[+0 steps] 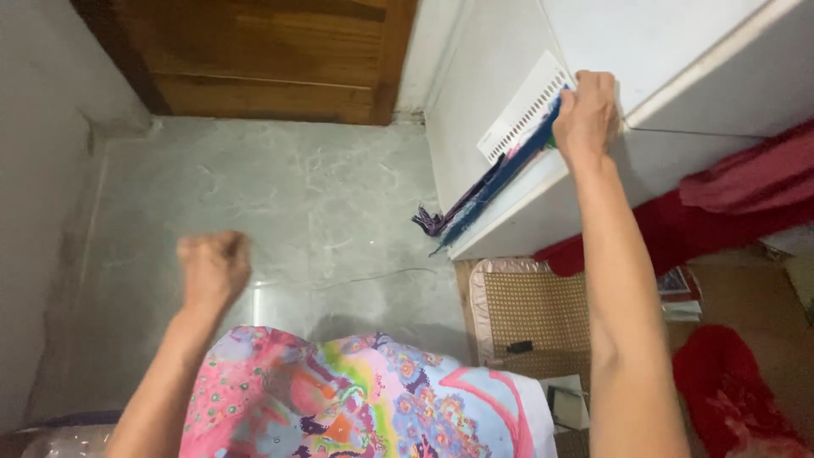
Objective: Selecting embroidery thread from an organizer card and performing cross-stitch embroidery on a patterned fabric.
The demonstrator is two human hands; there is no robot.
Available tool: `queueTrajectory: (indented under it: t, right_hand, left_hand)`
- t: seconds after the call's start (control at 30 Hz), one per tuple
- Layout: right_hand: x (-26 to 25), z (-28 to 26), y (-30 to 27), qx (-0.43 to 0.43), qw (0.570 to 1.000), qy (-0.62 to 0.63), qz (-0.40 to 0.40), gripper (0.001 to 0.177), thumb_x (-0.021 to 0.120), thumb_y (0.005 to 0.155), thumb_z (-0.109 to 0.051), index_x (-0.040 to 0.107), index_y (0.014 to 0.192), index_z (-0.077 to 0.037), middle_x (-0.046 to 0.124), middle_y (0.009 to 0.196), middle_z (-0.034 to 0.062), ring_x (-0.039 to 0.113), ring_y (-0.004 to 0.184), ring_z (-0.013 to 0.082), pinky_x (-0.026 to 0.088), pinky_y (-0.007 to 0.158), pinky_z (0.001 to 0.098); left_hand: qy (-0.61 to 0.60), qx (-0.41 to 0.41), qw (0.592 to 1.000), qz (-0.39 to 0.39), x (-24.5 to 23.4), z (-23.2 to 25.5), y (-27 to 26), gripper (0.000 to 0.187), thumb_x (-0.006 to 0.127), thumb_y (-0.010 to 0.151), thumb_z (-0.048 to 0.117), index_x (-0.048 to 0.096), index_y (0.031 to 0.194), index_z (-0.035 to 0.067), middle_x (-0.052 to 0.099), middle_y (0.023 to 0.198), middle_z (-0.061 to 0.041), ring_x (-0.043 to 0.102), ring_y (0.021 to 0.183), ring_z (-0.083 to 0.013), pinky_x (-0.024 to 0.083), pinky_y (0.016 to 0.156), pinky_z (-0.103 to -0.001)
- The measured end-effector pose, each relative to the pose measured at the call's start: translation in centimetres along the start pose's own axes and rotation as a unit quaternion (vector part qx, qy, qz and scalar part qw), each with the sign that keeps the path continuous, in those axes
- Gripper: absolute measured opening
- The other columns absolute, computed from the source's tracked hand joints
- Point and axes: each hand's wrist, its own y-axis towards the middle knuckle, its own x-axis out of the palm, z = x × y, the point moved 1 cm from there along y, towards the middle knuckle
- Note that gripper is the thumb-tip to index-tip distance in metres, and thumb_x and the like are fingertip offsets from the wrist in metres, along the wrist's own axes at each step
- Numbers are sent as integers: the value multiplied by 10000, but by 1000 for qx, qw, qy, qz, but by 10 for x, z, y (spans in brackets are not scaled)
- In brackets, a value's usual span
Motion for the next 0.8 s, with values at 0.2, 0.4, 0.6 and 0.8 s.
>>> queueTrajectory:
  t: [0.2,0.4,0.6,0.8]
  right_hand:
    - [53,23,23,74,990,-76,-88,174,679,1048,-131,678,1143,14,543,998,128,578,704,220,554,687,360]
    - [60,30,18,-2,997,-54,49,69,766,948,0,721,901,-21,607,824,71,543,668,187,499,637,314]
    - [21,17,6,-14,979,118,165,42,729,963,55,758,992,59,686,844,113,578,713,210,498,666,325]
    - [-27,-5,-37,176,899,380,131,80,667,1058,-7,702,1021,55,600,765,118,565,490,154,455,373,251]
  left_hand:
    - [-314,-197,912,-173,0,57,3,177,651,957,164,771,984,36,657,656,-39,545,565,-131,438,526,-276]
    - [-502,-252,795,-227,12,90,8,161,639,975,112,757,909,25,550,638,-5,435,575,-89,336,512,-235]
    - [-564,-264,737,-264,14,138,3,142,668,959,95,789,936,24,637,722,1,418,574,-60,310,511,-208]
    - [-567,-219,743,-280,-19,196,0,190,689,960,146,799,1020,3,790,885,-69,636,838,-109,519,826,-254]
